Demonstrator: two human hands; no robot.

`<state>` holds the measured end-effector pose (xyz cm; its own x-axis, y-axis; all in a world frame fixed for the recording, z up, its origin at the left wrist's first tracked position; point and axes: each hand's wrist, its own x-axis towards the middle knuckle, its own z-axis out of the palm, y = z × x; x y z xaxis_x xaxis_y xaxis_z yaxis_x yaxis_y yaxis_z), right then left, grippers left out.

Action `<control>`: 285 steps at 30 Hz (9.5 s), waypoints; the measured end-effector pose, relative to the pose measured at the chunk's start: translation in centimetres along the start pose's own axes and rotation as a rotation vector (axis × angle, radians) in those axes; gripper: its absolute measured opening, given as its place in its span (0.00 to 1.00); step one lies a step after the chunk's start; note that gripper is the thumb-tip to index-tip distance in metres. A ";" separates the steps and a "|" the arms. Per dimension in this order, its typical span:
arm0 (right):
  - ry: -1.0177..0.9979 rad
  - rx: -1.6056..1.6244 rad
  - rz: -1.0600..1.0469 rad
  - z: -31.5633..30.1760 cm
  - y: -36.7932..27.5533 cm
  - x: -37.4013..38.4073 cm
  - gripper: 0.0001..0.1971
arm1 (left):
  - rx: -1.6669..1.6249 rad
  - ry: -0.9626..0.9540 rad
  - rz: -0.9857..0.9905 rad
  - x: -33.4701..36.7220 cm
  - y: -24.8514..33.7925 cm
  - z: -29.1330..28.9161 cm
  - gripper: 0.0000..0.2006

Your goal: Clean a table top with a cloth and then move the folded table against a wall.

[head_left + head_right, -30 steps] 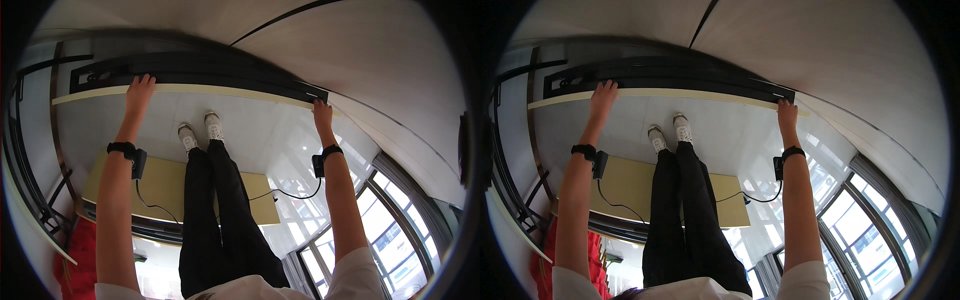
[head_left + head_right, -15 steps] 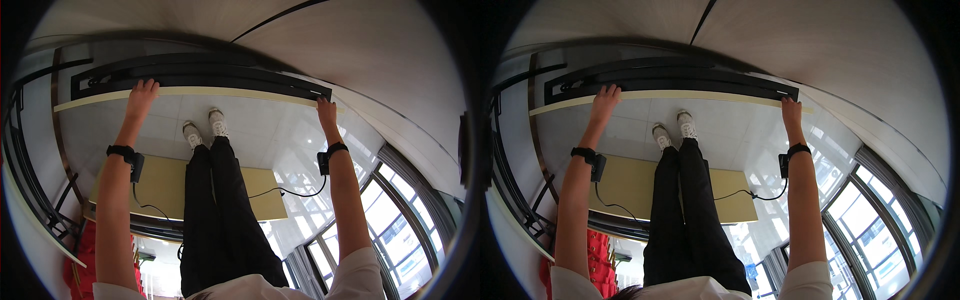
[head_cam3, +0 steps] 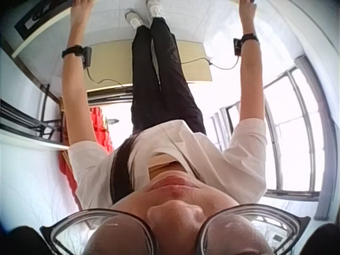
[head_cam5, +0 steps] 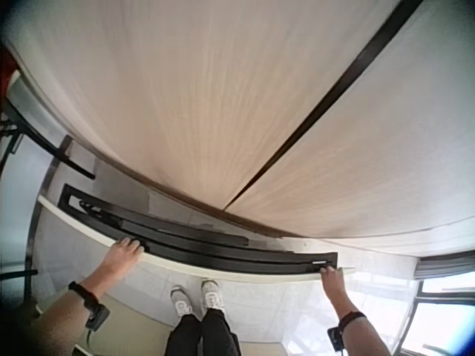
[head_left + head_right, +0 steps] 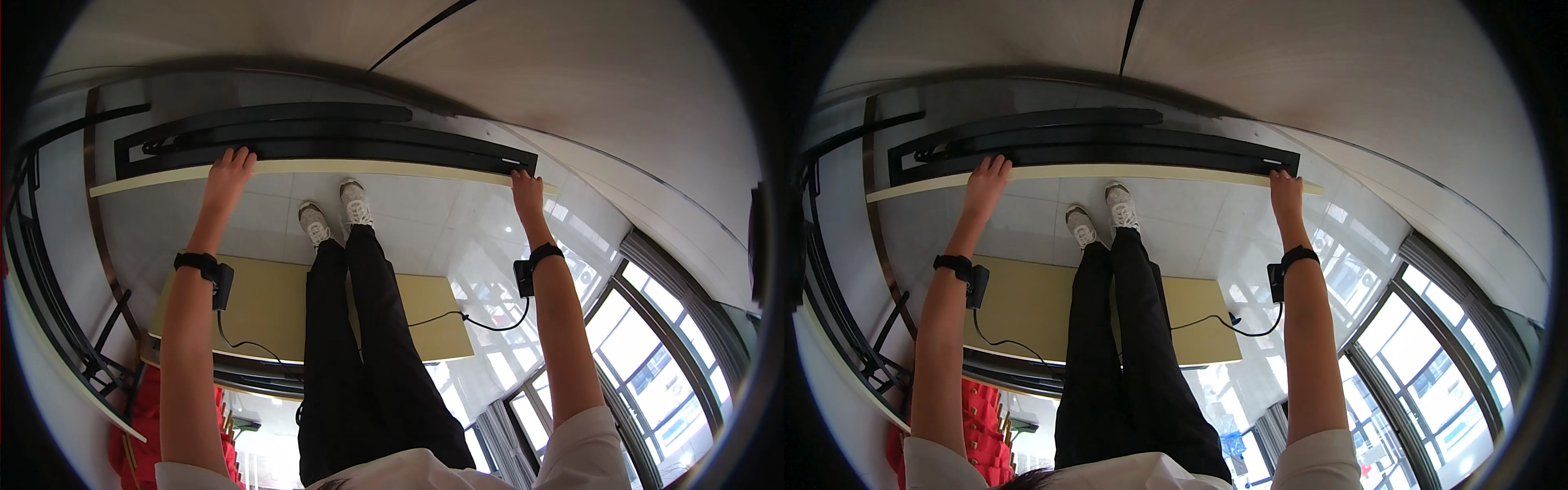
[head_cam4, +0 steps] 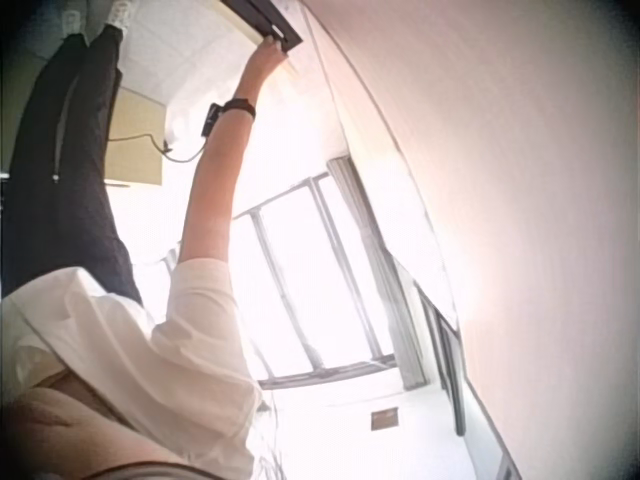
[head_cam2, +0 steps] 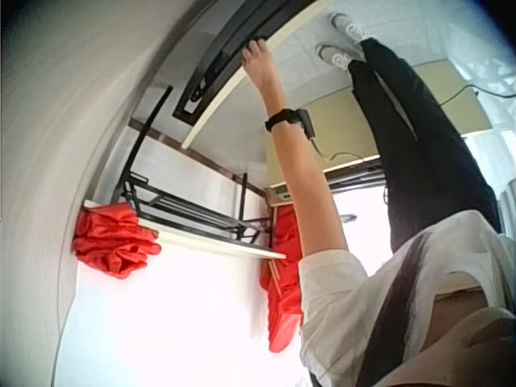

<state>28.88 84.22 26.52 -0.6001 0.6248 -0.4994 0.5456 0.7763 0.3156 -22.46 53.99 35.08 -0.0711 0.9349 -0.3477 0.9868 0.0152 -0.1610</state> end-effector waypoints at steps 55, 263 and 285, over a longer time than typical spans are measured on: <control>-0.037 0.397 0.184 4.4 6.0 -0.9 0.13 | -0.239 0.092 -0.058 3.0 6.6 -1.5 0.16; -0.242 0.215 -0.498 -16.1 -16.5 5.1 0.56 | -0.425 -0.392 -0.100 -12.4 -18.3 5.9 0.32; -0.104 0.215 -0.474 -14.1 -18.2 -0.7 0.55 | -0.408 -0.519 -0.056 -15.6 -16.2 6.3 0.31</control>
<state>11.08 70.83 32.48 -0.7550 0.1892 -0.6278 0.3425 0.9302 -0.1316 -38.27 36.95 37.33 -0.0838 0.6383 -0.7652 0.9481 0.2875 0.1359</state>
